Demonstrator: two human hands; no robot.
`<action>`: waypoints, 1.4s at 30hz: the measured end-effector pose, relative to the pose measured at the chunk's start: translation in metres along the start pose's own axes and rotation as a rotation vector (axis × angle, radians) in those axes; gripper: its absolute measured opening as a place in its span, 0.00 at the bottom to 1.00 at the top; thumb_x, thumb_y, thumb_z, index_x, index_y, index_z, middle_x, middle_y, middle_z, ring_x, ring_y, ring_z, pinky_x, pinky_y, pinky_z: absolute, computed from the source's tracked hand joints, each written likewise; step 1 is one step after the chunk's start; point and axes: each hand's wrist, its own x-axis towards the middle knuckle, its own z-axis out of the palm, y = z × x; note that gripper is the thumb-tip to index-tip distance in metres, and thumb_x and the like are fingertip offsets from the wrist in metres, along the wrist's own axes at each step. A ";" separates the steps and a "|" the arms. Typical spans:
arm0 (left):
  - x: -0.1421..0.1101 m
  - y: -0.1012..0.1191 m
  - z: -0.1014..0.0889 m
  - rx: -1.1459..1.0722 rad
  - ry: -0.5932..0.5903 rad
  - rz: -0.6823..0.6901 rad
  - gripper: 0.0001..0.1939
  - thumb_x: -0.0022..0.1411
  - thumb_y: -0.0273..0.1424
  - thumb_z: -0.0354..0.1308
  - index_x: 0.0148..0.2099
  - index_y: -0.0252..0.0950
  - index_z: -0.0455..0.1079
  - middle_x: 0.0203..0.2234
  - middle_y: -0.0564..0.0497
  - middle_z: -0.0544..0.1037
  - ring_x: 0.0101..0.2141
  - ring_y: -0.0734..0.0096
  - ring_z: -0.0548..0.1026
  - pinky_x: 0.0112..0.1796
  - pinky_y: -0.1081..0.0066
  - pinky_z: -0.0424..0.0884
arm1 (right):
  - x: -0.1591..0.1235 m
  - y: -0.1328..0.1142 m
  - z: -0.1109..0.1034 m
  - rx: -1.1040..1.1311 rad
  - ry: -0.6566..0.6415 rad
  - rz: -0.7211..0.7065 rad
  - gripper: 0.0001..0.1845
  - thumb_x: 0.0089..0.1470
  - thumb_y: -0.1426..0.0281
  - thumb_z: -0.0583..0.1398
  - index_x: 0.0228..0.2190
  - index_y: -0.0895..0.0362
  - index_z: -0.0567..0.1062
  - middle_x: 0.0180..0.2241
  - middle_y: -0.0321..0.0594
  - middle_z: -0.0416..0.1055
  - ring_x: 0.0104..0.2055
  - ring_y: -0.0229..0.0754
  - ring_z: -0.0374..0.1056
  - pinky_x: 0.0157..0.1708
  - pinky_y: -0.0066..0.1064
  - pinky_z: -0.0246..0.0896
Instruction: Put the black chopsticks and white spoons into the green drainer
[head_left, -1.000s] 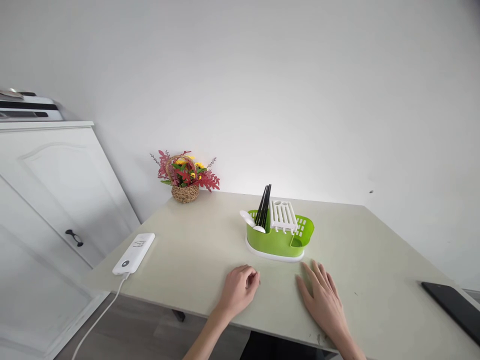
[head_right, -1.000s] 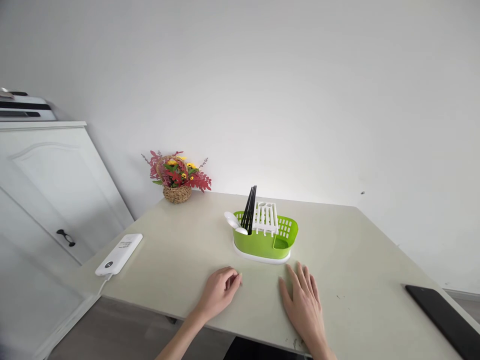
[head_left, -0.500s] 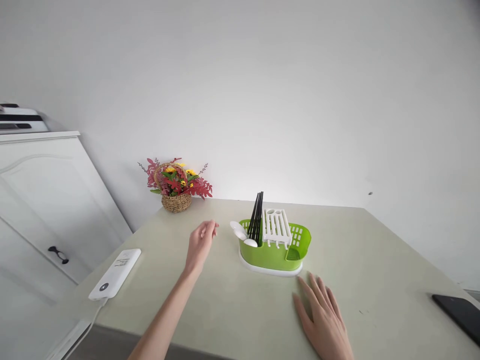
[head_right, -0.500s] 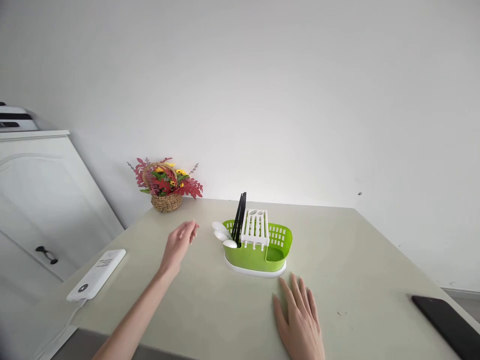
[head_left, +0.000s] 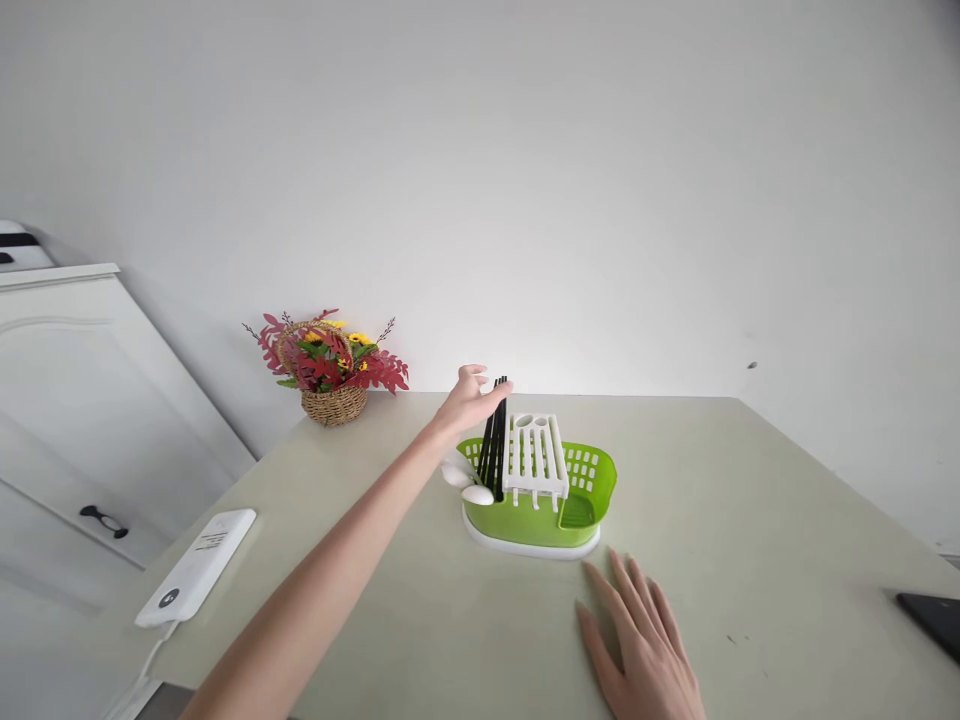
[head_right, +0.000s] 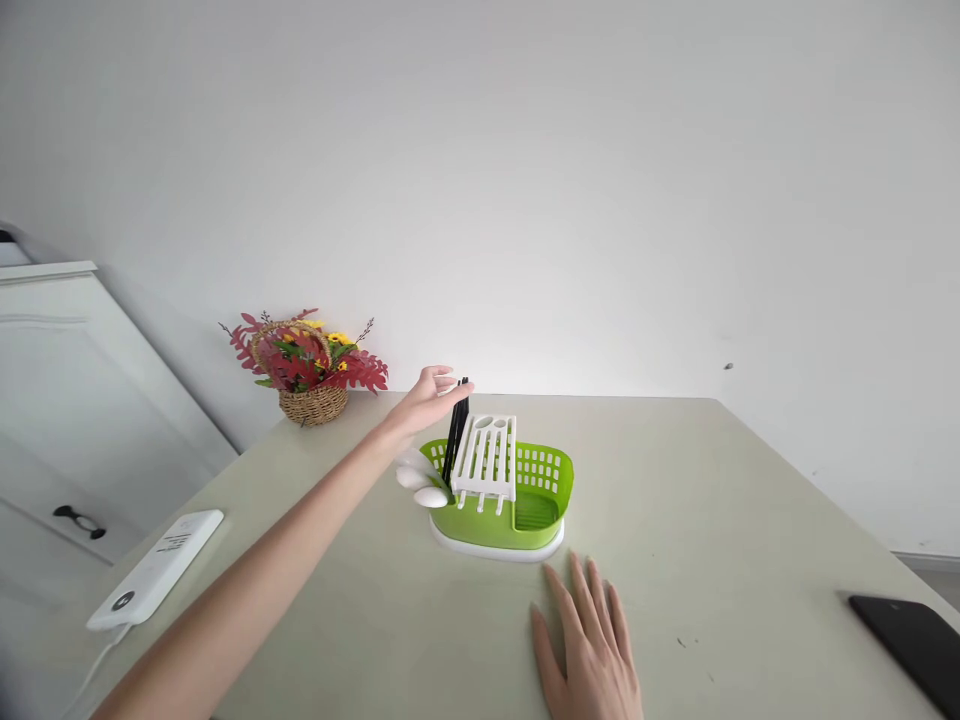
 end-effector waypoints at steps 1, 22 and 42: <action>0.005 -0.001 0.000 0.021 -0.041 -0.015 0.33 0.52 0.46 0.74 0.55 0.40 0.66 0.53 0.40 0.78 0.52 0.55 0.77 0.54 0.61 0.67 | 0.000 0.001 0.000 -0.001 0.000 -0.006 0.32 0.66 0.53 0.54 0.68 0.50 0.65 0.73 0.39 0.52 0.75 0.58 0.46 0.71 0.59 0.48; 0.006 -0.008 0.007 -0.448 -0.136 0.073 0.25 0.72 0.51 0.54 0.33 0.35 0.67 0.24 0.44 0.82 0.29 0.64 0.82 0.41 0.61 0.79 | -0.001 -0.010 -0.012 -0.017 -0.018 0.009 0.30 0.68 0.53 0.51 0.66 0.48 0.68 0.72 0.37 0.55 0.75 0.55 0.47 0.70 0.58 0.51; -0.025 -0.087 -0.197 -0.572 0.401 -0.378 0.19 0.72 0.38 0.60 0.59 0.35 0.70 0.52 0.43 0.76 0.47 0.61 0.78 0.46 0.56 0.79 | -0.005 -0.011 -0.003 -0.018 -0.029 0.037 0.34 0.67 0.51 0.46 0.64 0.52 0.70 0.71 0.38 0.59 0.75 0.53 0.47 0.71 0.54 0.48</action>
